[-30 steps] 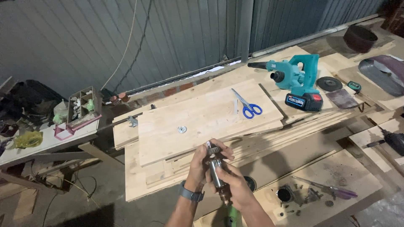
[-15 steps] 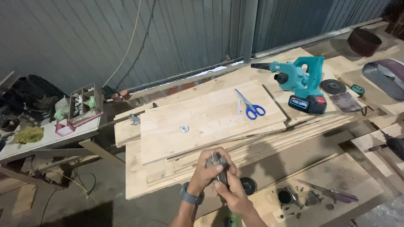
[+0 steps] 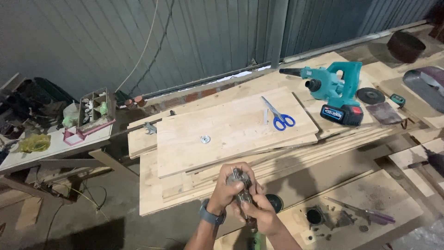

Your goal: The person assembles a mechanical component on a wooden workbench. They use a wrench to tighten a nut on a cylindrical part, then use scissors to cut a small piece of material and insert it into the assembly. The person continues to adjust and tighten the parts by hand.

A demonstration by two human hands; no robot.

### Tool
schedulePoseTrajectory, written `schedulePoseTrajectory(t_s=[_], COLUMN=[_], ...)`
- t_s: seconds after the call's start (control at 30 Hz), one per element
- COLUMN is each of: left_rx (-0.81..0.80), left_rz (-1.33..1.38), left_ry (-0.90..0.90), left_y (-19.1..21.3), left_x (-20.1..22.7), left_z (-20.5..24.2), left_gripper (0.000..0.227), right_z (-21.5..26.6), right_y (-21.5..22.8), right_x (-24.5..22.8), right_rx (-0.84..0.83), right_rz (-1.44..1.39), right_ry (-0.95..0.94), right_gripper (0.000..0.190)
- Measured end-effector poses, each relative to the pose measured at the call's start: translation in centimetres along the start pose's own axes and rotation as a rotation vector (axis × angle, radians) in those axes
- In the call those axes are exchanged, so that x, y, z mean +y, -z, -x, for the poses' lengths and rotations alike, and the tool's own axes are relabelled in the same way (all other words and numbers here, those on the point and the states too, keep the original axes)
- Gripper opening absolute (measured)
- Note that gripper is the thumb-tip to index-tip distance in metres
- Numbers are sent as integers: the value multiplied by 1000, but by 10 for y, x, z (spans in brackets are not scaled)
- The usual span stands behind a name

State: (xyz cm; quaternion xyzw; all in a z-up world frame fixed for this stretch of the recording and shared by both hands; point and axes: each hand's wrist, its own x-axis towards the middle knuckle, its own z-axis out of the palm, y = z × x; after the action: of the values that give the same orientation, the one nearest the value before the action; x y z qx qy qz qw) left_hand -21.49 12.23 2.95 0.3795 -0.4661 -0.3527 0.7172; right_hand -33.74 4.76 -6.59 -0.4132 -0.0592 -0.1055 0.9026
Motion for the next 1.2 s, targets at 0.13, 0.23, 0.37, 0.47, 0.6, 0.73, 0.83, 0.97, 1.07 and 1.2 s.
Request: schedulePoseTrajectory(t_s=[0.13,0.23,0.37,0.47,0.6,0.73,0.83,0.97,1.07,1.2], left_rx=[33,188,70,83,250,243,255,354,331,411], left_rz=[43,-85,88,105,85,90,102,129,58,106], left_ry=[60,94,33,44,50,62,67,89,69,126], left_y=[4,3,6,9,8,17,18,20,14,21], left_x=[-11,-11,-13,-19,-25,-37,-40,-43,-30,-43], left_z=[-1,-5,-7,-7,-9,-4,-6,-5,-6,-4], left_gripper=[49,21,43,44,31,35,32,30,38,26], right_z=[-8,-13,-11,-14,-24,-16,-22,-21,-19,-22], right_y=[3,-29,-17,-9,-30,-6,-11,-13,-6,-22], right_x=[2,-29,-16,-8,-23,-7,-12,-11,-2,-10], right_rx=[10,198,149,106,238,214,138,221,211,268], right_rz=[-173,603,318,104,663,46,122,389,133,525], right_ry=[39,110,52,18,132,-81,-46,-11,-58,0], right_gripper=[55,42,42,46,55,27,34,42,31,68])
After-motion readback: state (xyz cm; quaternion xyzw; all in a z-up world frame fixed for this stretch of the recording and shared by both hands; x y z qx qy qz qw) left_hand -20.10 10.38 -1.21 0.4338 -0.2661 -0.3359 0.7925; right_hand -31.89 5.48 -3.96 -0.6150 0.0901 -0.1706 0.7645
